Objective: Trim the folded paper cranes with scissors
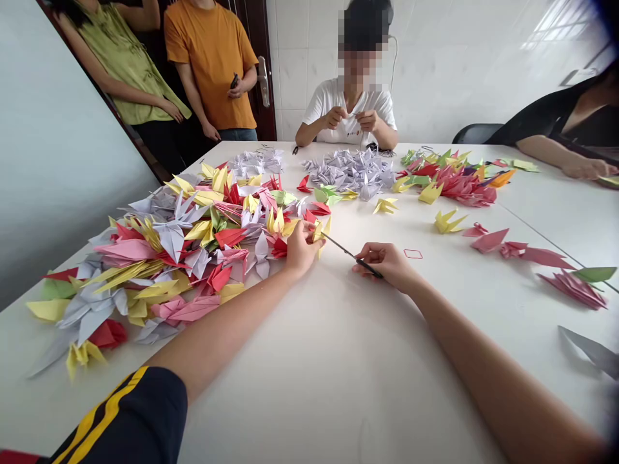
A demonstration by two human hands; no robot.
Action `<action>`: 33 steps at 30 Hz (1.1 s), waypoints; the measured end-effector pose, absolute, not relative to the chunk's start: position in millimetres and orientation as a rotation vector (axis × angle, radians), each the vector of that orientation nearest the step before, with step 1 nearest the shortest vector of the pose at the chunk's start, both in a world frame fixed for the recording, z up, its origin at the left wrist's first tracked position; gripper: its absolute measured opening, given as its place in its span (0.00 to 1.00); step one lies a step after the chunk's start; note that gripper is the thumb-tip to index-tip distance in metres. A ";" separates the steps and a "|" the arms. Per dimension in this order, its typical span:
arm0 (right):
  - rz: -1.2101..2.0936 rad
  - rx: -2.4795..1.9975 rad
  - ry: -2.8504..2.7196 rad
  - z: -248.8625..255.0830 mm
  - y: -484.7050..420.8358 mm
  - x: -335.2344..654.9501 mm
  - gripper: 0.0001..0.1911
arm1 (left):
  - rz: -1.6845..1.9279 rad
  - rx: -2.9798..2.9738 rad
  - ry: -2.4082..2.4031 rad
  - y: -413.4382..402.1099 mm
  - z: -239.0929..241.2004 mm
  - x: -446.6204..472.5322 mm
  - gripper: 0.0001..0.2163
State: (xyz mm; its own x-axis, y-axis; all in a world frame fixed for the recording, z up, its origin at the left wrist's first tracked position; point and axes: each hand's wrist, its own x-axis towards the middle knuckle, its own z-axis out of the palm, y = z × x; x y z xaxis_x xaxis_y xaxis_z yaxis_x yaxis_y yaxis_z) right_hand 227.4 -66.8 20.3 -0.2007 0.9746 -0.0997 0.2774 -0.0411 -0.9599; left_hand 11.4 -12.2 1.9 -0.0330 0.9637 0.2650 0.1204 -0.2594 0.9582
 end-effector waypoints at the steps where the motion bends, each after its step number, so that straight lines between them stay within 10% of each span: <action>1: 1.273 -1.356 -1.543 20.5 -67.4 226.9 0.23 | 1.386 1.469 1.190 -12.5 2.1 11.7 0.16; 33: 1.277 -1.359 -1.591 21.7 -67.0 228.8 0.25 | 1.437 1.535 1.218 -13.0 6.2 11.8 0.11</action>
State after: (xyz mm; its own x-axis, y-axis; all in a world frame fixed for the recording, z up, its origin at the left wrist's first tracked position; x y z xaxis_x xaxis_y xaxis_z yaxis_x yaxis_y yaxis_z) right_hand 228.8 -67.0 21.7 -0.2265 0.9691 -0.0981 0.3052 -0.0251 -0.9520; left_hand 11.8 -13.0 6.2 -0.0560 0.9426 0.3293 0.1706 -0.3160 0.9333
